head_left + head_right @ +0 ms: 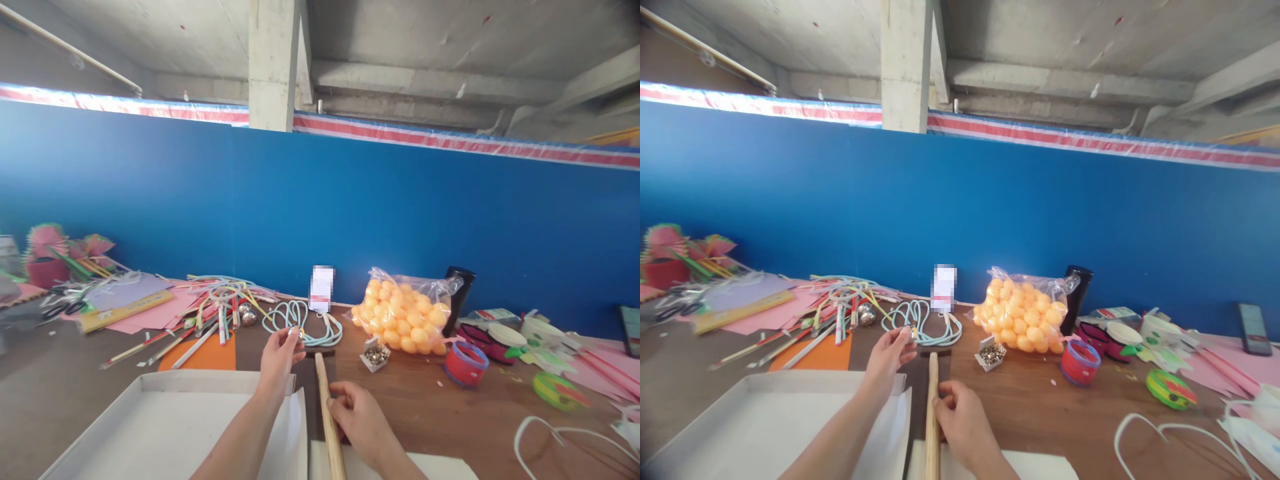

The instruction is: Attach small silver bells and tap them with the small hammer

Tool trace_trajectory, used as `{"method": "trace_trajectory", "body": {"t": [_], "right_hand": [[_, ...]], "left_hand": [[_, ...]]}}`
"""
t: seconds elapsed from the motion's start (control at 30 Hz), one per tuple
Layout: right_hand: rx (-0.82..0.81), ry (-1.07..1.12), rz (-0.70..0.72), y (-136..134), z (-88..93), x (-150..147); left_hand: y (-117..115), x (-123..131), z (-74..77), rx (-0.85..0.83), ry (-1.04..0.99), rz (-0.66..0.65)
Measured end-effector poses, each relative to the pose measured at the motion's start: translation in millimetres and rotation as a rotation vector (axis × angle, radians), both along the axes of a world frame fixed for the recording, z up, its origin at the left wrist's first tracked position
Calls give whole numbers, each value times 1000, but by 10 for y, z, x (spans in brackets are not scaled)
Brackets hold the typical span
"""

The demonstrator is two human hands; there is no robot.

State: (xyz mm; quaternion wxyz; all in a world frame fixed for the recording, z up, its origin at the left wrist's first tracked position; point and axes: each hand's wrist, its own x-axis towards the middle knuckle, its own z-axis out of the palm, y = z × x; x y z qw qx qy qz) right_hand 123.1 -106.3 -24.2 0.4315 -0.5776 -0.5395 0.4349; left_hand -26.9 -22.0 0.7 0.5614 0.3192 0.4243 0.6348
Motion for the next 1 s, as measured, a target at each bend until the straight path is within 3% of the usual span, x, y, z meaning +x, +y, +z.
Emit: {"method": "trace_trajectory", "body": {"t": [0.3,0.43,0.73,1.0], "right_hand": [[138,-369,-170,15,40,227],[213,-388,-274,51,85,357],[162,-559,-544,296,169,875],[49,-744,-481,454,168,841]], "left_hand": [[-11,-4,4,6,43,-12],[-8,1,9,-4,48,-2],[-6,23,-4,2,70,9],[-22,34,13,1,100,17]]}}
